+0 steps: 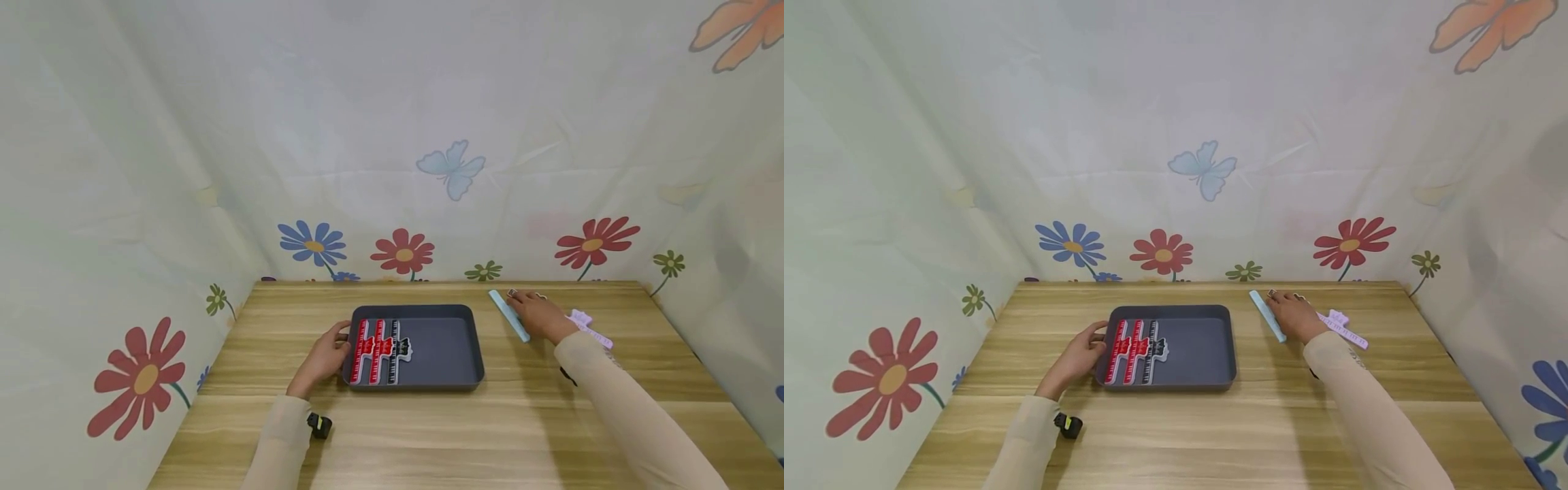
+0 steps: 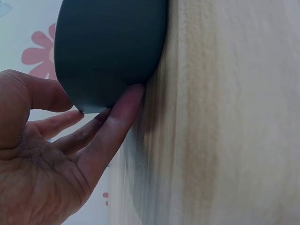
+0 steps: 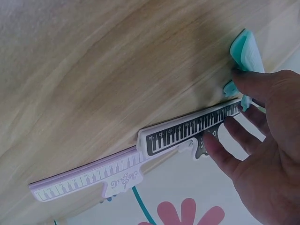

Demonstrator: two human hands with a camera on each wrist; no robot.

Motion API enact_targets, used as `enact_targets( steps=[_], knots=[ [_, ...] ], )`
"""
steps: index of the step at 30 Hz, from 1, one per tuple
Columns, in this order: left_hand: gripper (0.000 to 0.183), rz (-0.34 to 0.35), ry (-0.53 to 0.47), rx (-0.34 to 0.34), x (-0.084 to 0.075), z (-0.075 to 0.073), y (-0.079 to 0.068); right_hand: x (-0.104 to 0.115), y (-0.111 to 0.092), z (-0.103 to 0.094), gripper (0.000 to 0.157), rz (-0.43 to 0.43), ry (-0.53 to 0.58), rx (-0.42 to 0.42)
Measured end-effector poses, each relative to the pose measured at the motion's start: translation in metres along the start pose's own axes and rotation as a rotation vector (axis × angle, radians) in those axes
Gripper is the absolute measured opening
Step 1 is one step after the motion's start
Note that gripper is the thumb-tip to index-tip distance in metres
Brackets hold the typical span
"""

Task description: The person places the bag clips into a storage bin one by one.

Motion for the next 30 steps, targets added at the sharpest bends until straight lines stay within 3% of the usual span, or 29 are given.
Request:
enact_targets(
  steps=[11, 18, 30],
  knots=[
    [0.053, 0.009, 0.009, 0.000, 0.001, 0.001, 0.001, 0.003, -0.004, 0.002, 0.045, -0.009, -0.058, -0.038],
    [0.053, 0.011, 0.007, 0.004, 0.002, 0.000, 0.002, 0.006, -0.007, -0.001, 0.040, 0.001, -0.039, -0.026],
    [0.052, 0.013, 0.013, -0.005, 0.001, -0.001, 0.001, 0.011, -0.014, -0.001, 0.031, -0.053, -0.031, -0.091]
  ],
)
Point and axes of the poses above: each hand's wrist, its own y-axis towards the middle knuckle, its own z-axis out of the palm, x = y × z, the point moved 8 cm from there along y, towards the middle knuckle, and after that the axes turned 14 degrees about z, right-handed, at the moved point
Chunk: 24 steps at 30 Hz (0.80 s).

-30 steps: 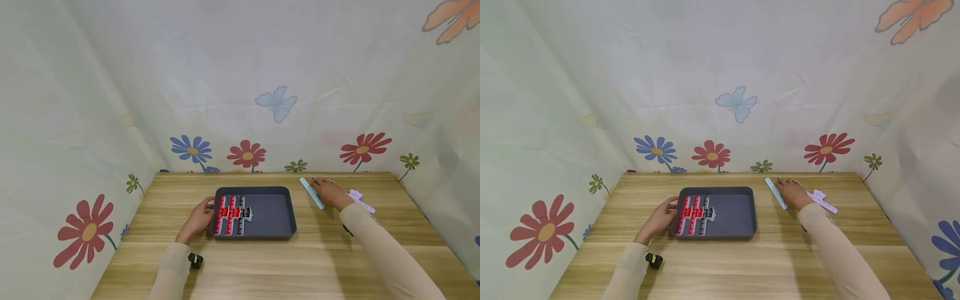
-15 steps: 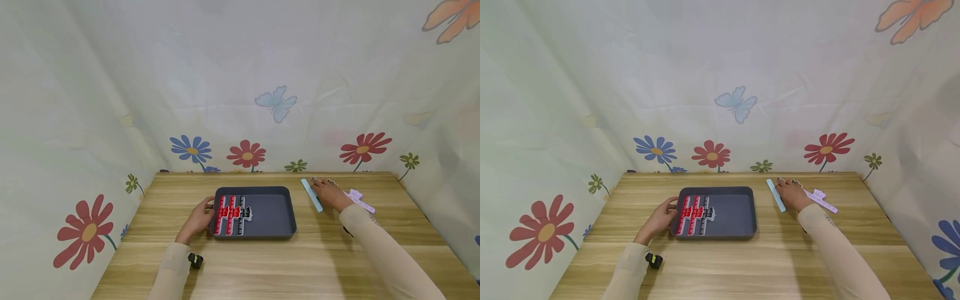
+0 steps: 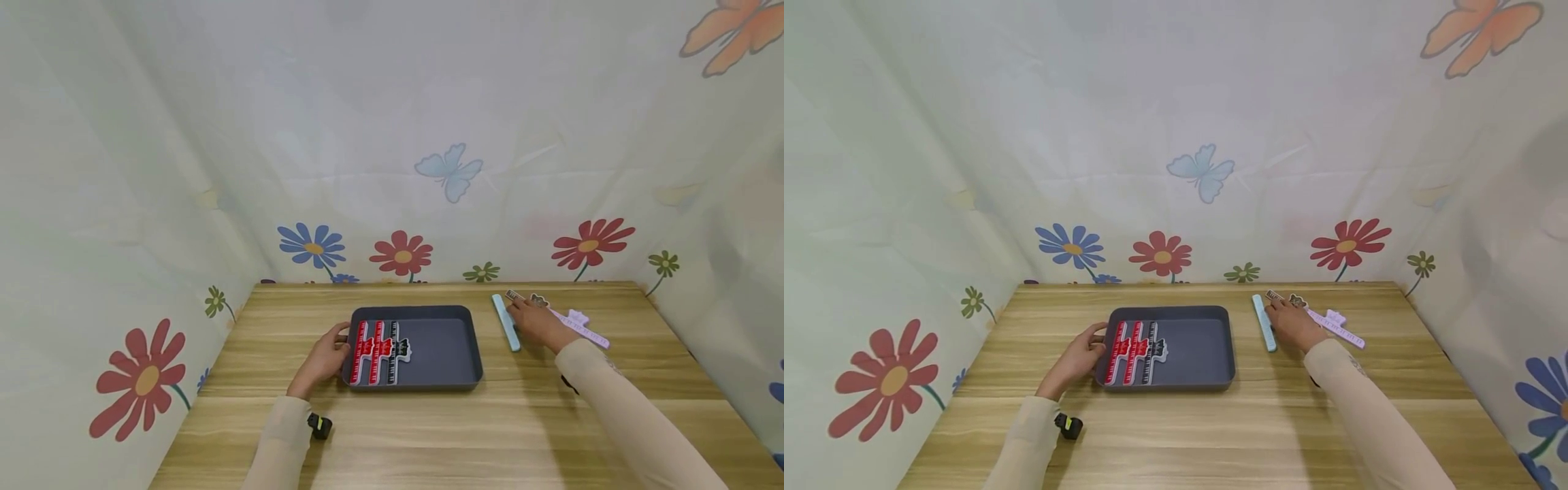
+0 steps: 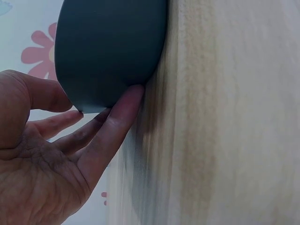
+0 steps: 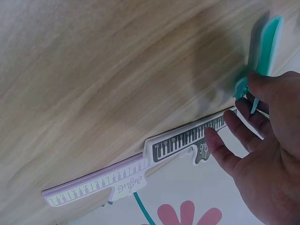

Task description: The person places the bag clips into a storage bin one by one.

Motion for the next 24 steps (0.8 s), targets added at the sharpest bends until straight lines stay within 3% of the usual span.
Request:
enact_targets(
  steps=[24],
  knots=[
    [0.052, 0.006, -0.012, -0.004, 0.003, 0.002, 0.000, -0.002, -0.025, -0.023, 0.047, 0.022, 0.088, -0.107]
  ],
)
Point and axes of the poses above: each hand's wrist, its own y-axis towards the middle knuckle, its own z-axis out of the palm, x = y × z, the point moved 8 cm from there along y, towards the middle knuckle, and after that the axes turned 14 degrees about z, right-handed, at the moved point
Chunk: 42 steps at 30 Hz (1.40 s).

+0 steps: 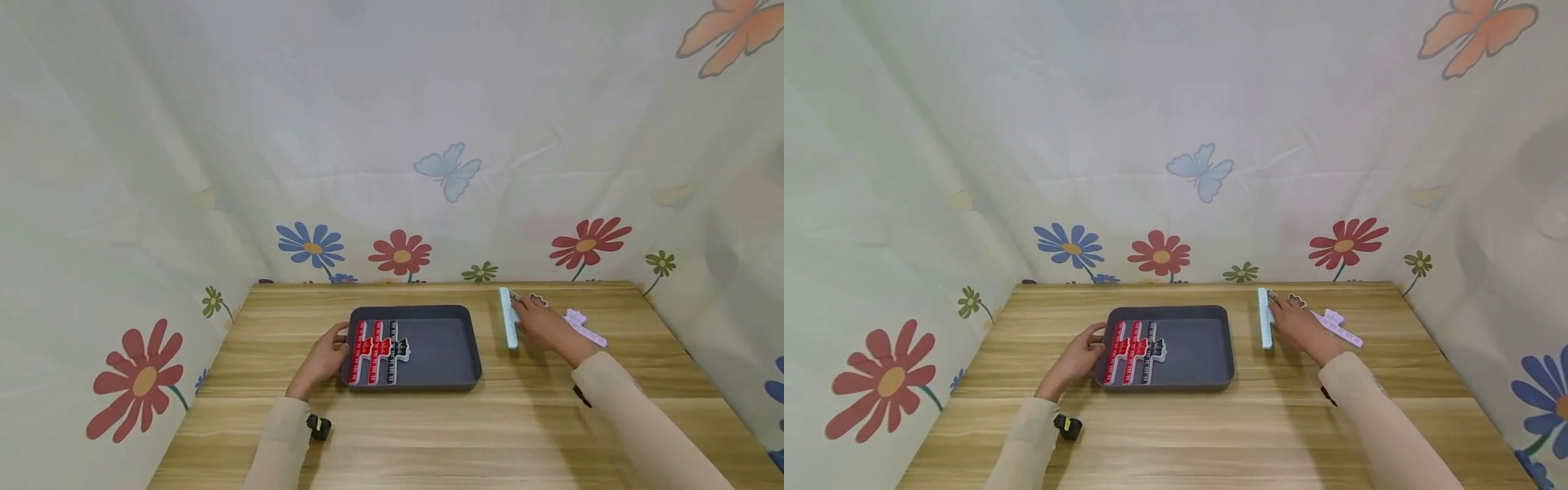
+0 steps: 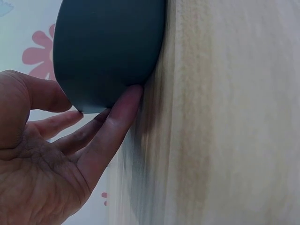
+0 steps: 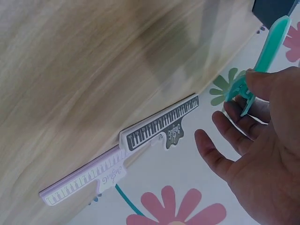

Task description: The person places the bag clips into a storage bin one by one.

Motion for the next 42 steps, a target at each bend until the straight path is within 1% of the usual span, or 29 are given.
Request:
enact_targets(
  steps=[7, 14, 19, 25, 29, 37, 42],
  knots=[
    [0.053, -0.001, -0.004, 0.003, -0.001, 0.000, -0.001, 0.004, -0.011, -0.010, 0.043, -0.017, 0.016, -0.065],
    [0.053, -0.008, -0.002, -0.002, -0.001, 0.000, -0.001, 0.008, -0.016, -0.016, 0.045, 0.014, 0.007, -0.031],
    [0.053, -0.008, 0.000, 0.001, 0.000, 0.000, -0.002, 0.015, -0.019, -0.021, 0.049, 0.016, -0.006, -0.010],
    [0.053, -0.010, 0.001, 0.001, 0.000, 0.000, -0.001, 0.025, -0.023, -0.028, 0.048, 0.015, -0.002, 0.002],
    [0.053, -0.005, 0.006, 0.006, -0.002, 0.000, -0.002, 0.031, -0.024, -0.032, 0.047, 0.009, 0.005, -0.006],
    [0.053, -0.002, 0.006, 0.005, -0.003, 0.000, -0.001, 0.050, -0.027, -0.043, 0.047, -0.030, 0.007, -0.032],
    [0.053, 0.001, 0.003, 0.005, -0.004, -0.001, -0.001, 0.059, -0.028, -0.046, 0.045, -0.048, 0.009, -0.056]
  ],
)
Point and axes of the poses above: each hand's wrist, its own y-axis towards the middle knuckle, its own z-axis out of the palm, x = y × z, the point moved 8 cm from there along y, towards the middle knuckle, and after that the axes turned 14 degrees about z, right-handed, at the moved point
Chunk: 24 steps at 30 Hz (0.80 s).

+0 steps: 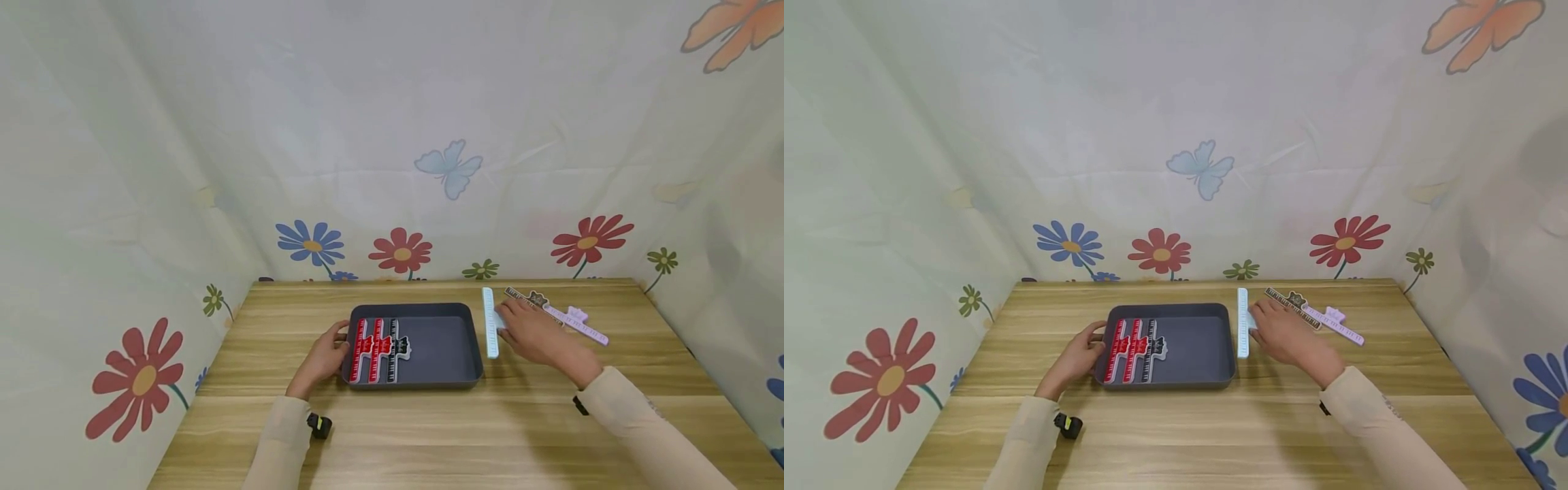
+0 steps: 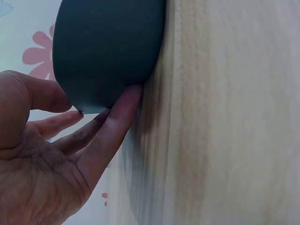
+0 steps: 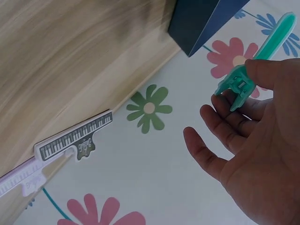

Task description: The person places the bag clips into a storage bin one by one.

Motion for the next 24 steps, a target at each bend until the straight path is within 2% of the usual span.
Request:
enact_targets(
  steps=[10, 18, 24],
  knots=[
    [0.052, -0.005, -0.009, 0.005, 0.003, 0.001, 0.000, 0.021, 0.001, 0.003, 0.045, -0.043, -0.029, -0.011],
    [0.053, 0.002, -0.016, 0.003, 0.002, 0.001, 0.000, 0.038, 0.006, 0.009, 0.049, -0.024, 0.014, 0.055],
    [0.053, 0.002, -0.001, 0.009, 0.003, 0.001, 0.000, 0.053, 0.012, 0.016, 0.051, -0.045, 0.001, 0.089]
  ],
)
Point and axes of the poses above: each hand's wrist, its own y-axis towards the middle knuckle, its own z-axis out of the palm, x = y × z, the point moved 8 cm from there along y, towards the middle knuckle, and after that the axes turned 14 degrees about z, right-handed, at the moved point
